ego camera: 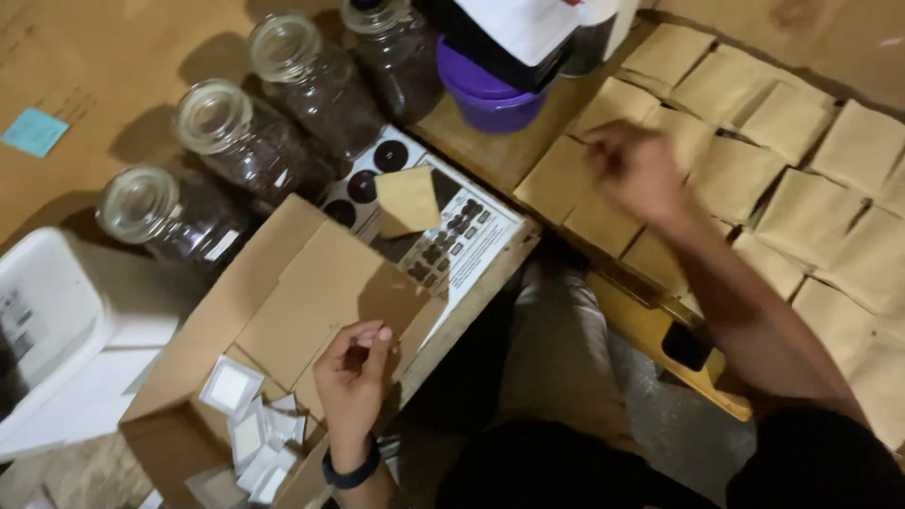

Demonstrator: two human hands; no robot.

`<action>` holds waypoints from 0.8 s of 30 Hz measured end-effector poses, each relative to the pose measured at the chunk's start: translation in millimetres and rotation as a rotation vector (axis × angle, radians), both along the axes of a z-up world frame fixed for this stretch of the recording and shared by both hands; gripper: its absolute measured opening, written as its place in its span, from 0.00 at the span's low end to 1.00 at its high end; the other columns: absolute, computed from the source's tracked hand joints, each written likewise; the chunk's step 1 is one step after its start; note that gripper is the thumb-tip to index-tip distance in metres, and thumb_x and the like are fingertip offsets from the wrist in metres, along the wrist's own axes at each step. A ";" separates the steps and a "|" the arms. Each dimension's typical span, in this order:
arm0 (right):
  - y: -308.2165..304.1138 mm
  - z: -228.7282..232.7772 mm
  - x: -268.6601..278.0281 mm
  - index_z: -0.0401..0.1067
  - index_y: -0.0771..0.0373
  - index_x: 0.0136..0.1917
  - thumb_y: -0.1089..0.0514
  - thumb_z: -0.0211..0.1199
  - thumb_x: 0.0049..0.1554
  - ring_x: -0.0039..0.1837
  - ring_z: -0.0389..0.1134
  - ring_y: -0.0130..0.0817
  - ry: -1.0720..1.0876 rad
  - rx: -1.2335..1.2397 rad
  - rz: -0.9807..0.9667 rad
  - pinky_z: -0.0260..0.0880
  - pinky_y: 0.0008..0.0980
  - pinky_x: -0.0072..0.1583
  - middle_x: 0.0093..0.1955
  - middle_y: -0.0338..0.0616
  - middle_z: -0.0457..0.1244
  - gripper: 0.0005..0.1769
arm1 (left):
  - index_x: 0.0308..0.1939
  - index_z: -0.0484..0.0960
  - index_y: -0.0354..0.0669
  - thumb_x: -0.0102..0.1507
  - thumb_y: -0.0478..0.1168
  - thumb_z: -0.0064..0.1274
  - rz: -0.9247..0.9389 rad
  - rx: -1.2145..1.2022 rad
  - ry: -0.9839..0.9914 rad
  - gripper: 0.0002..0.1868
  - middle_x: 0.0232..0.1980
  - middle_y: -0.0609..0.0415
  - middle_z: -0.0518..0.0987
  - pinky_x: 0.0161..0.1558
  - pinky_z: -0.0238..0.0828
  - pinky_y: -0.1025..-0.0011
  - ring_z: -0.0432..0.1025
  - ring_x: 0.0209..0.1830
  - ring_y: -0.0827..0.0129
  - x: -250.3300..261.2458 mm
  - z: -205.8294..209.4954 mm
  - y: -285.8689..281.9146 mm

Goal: The person repeatedly picks small white packets from a cardboard box, places them into small brown paper bags, folds the bag tops closed, and arranges the finished bags on a wooden tray. The person continues this cycle throughout the clip.

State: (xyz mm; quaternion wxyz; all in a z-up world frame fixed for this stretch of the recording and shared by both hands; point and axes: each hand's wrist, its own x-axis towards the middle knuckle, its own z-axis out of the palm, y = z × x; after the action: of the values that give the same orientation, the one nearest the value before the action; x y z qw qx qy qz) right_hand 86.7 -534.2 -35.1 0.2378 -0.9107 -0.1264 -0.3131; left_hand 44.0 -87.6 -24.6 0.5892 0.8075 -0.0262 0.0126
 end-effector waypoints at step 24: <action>209.1 -106.9 82.7 0.74 0.59 0.39 0.55 0.60 0.60 0.38 0.73 0.46 0.084 -0.338 0.097 0.71 0.39 0.42 0.34 0.44 0.68 0.10 | 0.42 0.87 0.36 0.61 0.34 0.64 -0.048 -0.140 -0.028 0.07 0.30 0.49 0.83 0.39 0.76 0.71 0.77 0.30 0.72 -2.7 5.8 2.1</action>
State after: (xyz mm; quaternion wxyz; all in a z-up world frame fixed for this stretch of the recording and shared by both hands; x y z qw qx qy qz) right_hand 169.5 -325.1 -142.0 0.1014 -0.9428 -0.2108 -0.2373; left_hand 41.3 -85.5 -18.8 0.6439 0.7632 -0.0528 0.0116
